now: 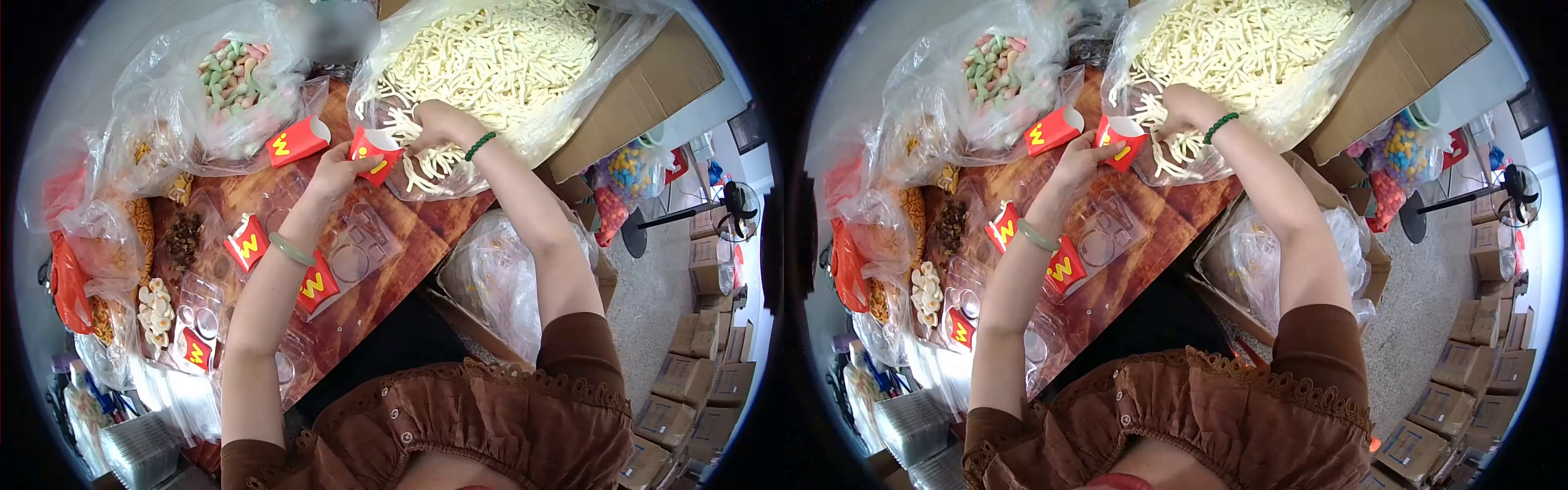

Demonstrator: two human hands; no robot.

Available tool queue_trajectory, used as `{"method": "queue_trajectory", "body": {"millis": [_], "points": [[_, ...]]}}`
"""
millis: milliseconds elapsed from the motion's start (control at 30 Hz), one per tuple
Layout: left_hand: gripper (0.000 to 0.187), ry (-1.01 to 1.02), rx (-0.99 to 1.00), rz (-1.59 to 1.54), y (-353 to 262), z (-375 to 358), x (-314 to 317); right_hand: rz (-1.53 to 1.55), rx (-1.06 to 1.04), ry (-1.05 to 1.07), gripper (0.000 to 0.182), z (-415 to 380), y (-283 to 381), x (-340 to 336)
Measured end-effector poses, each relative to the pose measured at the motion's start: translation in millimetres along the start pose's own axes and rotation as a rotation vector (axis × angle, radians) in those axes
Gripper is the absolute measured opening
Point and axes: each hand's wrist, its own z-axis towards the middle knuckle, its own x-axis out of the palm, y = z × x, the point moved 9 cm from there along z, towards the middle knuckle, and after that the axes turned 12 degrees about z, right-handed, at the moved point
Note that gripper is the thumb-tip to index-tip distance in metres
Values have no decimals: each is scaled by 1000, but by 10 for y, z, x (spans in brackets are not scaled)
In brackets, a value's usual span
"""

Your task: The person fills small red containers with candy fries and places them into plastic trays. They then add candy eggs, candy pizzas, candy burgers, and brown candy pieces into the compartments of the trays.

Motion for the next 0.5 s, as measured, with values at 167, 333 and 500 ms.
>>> {"method": "queue_trajectory", "body": {"millis": [167,333,500], "points": [[39,-16,-33,34,54,-5,20,-67,-38,64,39,249,-169,227],[41,0,36,43,-20,-19,107,195,31,-21,37,48,-171,-152],[40,6,46,38,-50,-22,208,-90,106,82,47,116,-308,-6]]}}
